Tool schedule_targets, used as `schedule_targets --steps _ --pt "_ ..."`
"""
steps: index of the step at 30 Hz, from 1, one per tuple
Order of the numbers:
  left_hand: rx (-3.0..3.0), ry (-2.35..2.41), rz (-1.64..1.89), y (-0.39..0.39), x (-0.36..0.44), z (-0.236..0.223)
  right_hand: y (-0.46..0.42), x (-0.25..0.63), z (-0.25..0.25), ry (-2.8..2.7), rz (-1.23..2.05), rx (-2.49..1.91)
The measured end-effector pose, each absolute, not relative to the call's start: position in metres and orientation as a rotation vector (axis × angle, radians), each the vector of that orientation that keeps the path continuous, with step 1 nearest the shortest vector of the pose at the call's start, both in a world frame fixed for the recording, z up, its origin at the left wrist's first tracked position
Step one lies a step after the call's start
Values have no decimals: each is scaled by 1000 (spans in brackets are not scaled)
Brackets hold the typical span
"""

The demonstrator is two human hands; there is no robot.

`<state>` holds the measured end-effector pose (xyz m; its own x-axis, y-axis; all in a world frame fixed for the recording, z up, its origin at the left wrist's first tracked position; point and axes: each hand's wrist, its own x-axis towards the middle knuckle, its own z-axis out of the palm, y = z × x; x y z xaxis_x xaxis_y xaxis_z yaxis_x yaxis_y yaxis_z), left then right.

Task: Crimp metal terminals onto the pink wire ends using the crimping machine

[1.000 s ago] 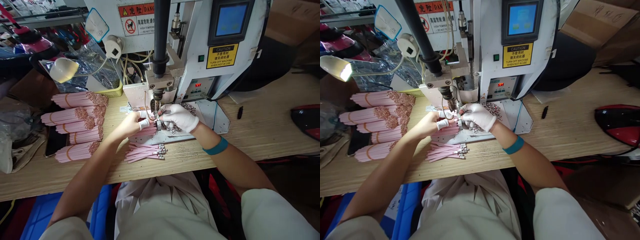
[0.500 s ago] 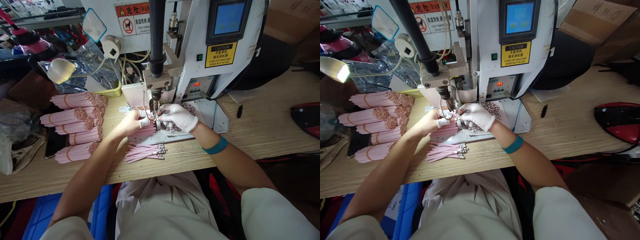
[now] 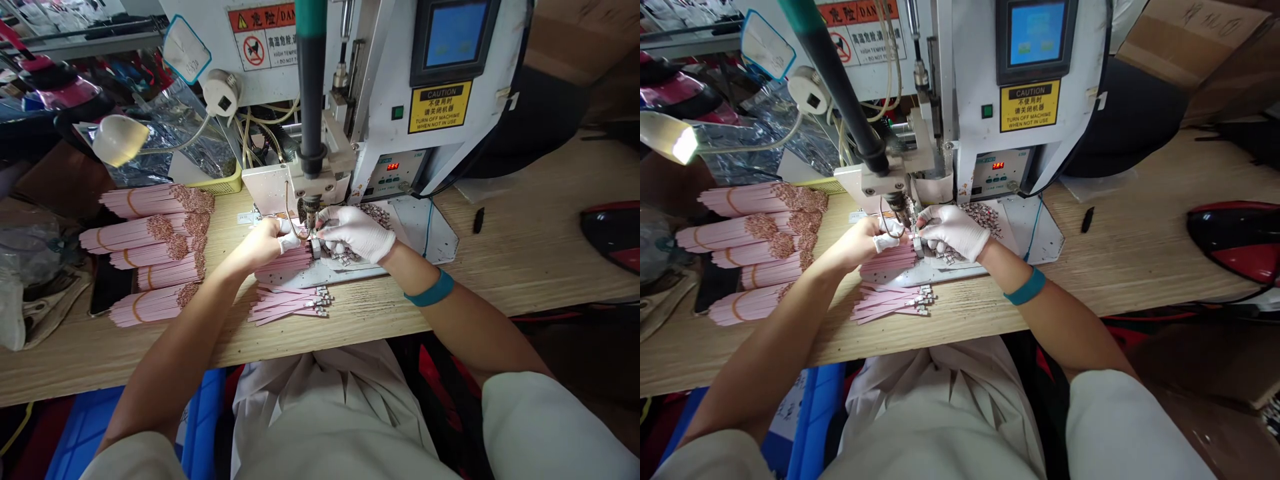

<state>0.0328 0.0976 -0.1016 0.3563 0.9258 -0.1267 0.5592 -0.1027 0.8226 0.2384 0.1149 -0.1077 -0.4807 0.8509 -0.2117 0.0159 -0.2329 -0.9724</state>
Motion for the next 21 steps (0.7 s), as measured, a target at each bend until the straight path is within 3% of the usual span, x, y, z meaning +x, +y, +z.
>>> schedule_targets --steps 21 --pt "1676 1312 593 99 32 -104 116 242 -105 -1407 1823 -1057"
